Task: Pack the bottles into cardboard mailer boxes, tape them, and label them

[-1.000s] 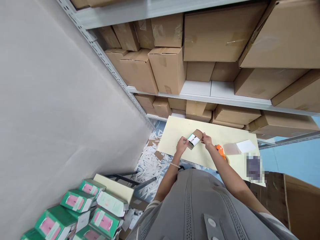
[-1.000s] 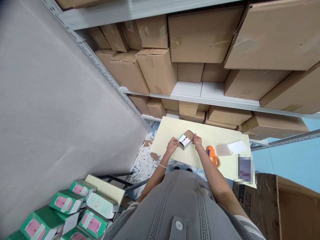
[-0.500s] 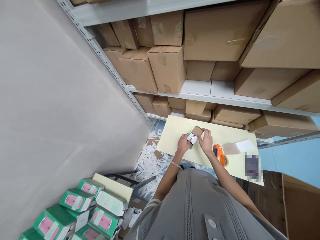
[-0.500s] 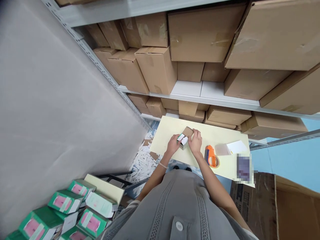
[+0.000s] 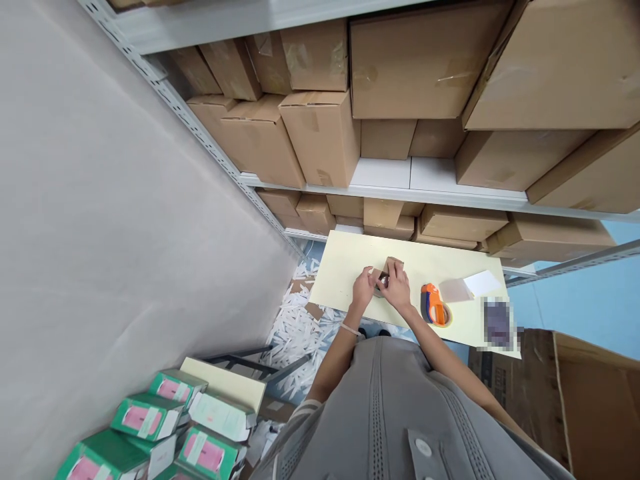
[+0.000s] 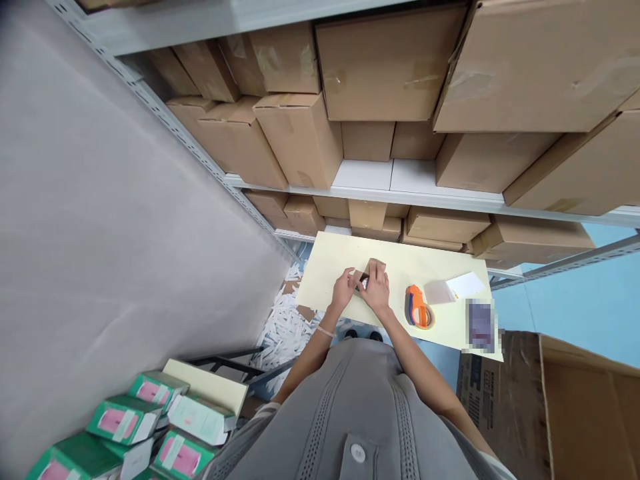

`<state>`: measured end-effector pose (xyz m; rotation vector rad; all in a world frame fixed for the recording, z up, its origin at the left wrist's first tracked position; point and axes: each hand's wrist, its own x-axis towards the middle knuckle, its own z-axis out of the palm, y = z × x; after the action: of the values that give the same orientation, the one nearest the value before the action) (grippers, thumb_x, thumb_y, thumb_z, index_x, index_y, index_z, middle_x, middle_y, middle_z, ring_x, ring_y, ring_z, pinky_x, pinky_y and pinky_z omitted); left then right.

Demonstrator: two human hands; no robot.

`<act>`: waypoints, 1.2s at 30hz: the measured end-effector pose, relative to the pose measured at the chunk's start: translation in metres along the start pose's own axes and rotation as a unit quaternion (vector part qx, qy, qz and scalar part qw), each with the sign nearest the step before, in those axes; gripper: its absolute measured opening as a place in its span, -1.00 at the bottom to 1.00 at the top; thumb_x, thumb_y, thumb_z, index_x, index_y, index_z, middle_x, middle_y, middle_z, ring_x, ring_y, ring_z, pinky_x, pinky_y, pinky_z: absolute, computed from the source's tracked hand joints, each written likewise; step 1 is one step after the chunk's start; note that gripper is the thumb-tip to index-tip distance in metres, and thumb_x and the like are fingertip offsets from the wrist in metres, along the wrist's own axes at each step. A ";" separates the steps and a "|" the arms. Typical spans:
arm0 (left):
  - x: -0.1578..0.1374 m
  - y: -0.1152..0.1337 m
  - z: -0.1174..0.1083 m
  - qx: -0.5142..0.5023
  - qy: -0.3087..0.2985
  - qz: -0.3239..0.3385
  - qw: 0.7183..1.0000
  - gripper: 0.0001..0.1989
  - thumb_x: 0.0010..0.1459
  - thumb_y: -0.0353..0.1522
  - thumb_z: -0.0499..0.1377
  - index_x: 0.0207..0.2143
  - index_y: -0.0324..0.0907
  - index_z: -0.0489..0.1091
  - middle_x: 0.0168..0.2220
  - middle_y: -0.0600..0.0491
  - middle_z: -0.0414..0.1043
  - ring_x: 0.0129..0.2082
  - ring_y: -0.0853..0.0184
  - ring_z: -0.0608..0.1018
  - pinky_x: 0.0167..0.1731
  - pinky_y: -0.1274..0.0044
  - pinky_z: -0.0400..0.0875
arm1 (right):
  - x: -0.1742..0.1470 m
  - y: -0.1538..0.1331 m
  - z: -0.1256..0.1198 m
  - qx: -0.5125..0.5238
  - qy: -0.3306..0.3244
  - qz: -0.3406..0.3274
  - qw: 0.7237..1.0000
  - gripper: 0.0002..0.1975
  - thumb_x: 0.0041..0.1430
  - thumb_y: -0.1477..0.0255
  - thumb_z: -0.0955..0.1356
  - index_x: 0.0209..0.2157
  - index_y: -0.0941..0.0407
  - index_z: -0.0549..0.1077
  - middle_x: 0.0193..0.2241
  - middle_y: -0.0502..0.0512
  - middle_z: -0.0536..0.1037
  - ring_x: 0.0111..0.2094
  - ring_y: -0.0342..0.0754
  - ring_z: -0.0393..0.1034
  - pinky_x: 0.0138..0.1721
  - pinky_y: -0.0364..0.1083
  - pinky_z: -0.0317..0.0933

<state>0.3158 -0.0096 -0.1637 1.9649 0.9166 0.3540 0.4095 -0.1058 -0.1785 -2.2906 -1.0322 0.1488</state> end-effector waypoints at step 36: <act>-0.008 -0.003 -0.004 0.208 -0.020 0.151 0.966 -0.46 0.31 -0.31 -0.01 0.33 -0.03 0.08 0.39 -0.03 0.04 0.43 0.08 -0.07 0.34 -0.01 -0.36 | -0.011 0.030 -0.003 0.027 -0.065 -0.087 0.994 -0.40 0.35 0.38 0.10 0.39 0.06 0.01 0.39 0.15 0.06 0.41 0.06 -0.16 0.34 0.24 -0.11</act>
<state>0.3060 -0.0120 -0.1631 2.5017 0.7017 0.3094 0.4221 -0.1302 -0.1944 -2.1545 -1.2733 0.2530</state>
